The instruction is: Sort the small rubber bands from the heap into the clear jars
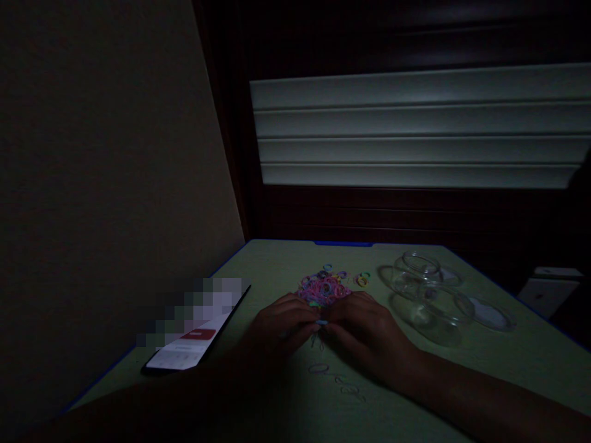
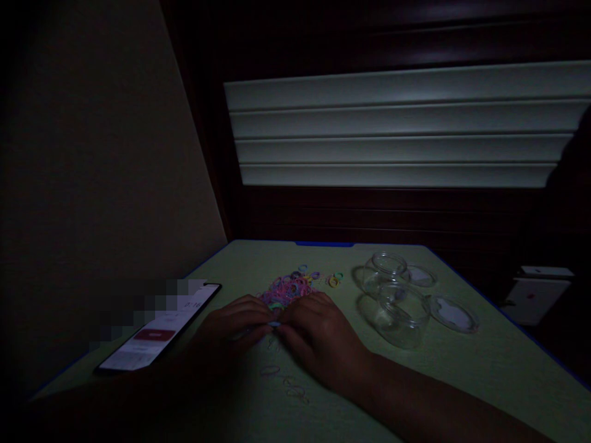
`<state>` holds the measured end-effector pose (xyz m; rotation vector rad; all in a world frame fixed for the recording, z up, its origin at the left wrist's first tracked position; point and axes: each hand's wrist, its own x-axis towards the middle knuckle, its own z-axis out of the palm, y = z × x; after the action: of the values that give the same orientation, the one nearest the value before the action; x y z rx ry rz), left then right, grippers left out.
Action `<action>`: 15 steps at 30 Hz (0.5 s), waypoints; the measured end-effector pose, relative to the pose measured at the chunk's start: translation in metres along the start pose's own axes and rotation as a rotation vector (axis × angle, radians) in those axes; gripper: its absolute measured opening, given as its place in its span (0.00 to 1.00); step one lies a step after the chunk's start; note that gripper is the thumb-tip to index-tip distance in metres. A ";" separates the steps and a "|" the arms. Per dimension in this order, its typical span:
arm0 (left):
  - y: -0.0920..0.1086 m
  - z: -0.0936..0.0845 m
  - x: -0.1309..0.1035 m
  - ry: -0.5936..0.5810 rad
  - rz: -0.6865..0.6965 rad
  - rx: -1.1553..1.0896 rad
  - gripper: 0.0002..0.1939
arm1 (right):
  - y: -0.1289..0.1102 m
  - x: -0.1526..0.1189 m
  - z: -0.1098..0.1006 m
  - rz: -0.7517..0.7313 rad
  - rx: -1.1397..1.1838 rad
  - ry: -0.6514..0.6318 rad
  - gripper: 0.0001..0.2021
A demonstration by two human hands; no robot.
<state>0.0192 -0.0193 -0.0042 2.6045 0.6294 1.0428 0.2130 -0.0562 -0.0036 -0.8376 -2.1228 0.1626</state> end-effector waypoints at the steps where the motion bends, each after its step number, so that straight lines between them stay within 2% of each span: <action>1: 0.001 0.000 0.000 0.004 -0.006 0.008 0.07 | 0.000 0.000 0.000 0.006 0.006 0.003 0.07; 8: 0.008 -0.003 0.003 0.031 -0.039 0.019 0.06 | -0.002 -0.001 -0.002 0.002 -0.017 -0.025 0.07; 15: 0.003 -0.003 0.002 0.039 -0.034 0.037 0.06 | 0.001 -0.001 -0.005 -0.070 -0.141 -0.038 0.07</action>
<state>0.0189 -0.0204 0.0001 2.6012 0.7069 1.0843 0.2180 -0.0567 -0.0013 -0.8458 -2.2156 -0.0082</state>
